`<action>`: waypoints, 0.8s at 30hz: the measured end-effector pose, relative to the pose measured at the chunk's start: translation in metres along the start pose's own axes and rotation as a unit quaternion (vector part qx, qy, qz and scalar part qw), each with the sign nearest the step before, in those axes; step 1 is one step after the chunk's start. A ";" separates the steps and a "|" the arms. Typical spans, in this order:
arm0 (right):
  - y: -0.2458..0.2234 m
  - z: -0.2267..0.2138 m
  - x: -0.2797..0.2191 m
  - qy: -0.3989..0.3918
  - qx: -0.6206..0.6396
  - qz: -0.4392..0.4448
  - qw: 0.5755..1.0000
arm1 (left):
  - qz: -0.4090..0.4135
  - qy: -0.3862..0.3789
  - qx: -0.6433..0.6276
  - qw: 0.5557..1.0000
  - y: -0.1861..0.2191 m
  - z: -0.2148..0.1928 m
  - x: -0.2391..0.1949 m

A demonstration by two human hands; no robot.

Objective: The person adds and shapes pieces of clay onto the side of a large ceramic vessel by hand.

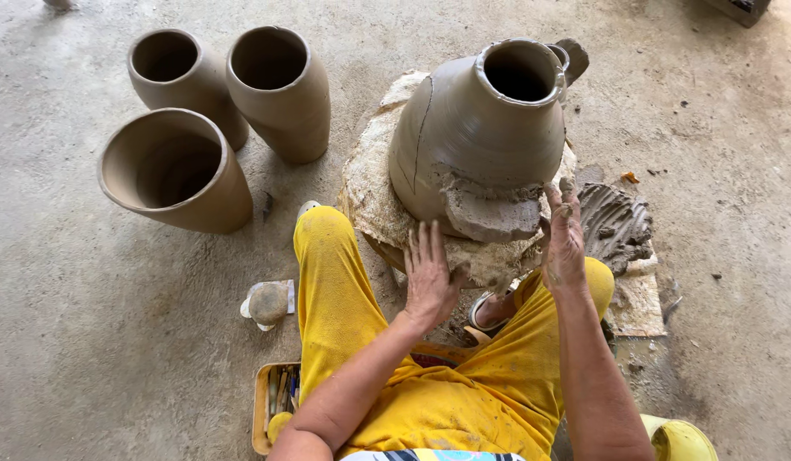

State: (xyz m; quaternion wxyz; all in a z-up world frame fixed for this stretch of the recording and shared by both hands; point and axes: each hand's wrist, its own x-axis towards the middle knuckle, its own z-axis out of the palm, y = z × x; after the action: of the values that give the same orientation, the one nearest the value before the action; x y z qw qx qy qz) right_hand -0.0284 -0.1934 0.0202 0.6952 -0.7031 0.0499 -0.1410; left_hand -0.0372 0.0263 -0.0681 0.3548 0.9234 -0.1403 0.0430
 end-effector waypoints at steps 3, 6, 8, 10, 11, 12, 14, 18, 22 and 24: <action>-0.001 -0.007 0.004 0.018 -0.058 0.013 0.998 | -0.118 -0.024 -0.377 0.918 0.020 -0.020 -0.009; -0.004 -0.006 0.010 -0.004 -0.071 0.006 0.997 | -0.302 -0.142 -0.611 0.718 0.033 -0.034 0.007; -0.010 -0.005 0.012 0.007 -0.125 0.028 0.992 | -0.277 -0.195 -0.698 0.630 0.035 -0.040 0.021; -0.017 -0.004 0.015 0.017 -0.181 0.049 0.982 | -0.245 -0.244 -0.775 0.529 0.038 -0.041 0.036; -0.020 -0.003 0.017 0.021 -0.227 0.049 0.972 | -0.237 -0.245 -0.816 0.466 0.043 -0.038 0.044; -0.023 -0.002 0.020 0.025 -0.272 0.047 0.961 | -0.227 -0.245 -0.854 0.400 0.048 -0.036 0.050; -0.028 -0.005 0.023 0.021 -0.326 0.073 0.942 | -0.211 -0.237 -0.864 0.391 0.060 -0.031 0.054; -0.037 -0.006 0.028 -0.018 -0.442 0.000 0.897 | -0.159 -0.228 -0.884 0.376 0.075 -0.024 0.055; -0.060 0.010 0.024 -0.045 -0.459 0.011 0.887 | -0.112 -0.226 -0.893 0.374 0.085 -0.021 0.052; -0.070 0.022 0.021 -0.075 -0.472 0.039 0.877 | -0.134 -0.214 -0.882 0.399 0.091 -0.023 0.053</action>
State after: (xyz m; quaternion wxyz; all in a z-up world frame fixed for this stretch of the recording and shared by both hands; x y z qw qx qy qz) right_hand -0.0118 -0.1758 0.0929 0.2870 -0.9539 0.0855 -0.0200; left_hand -0.0125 -0.0351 0.0165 0.9313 0.0833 -0.0463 -0.3515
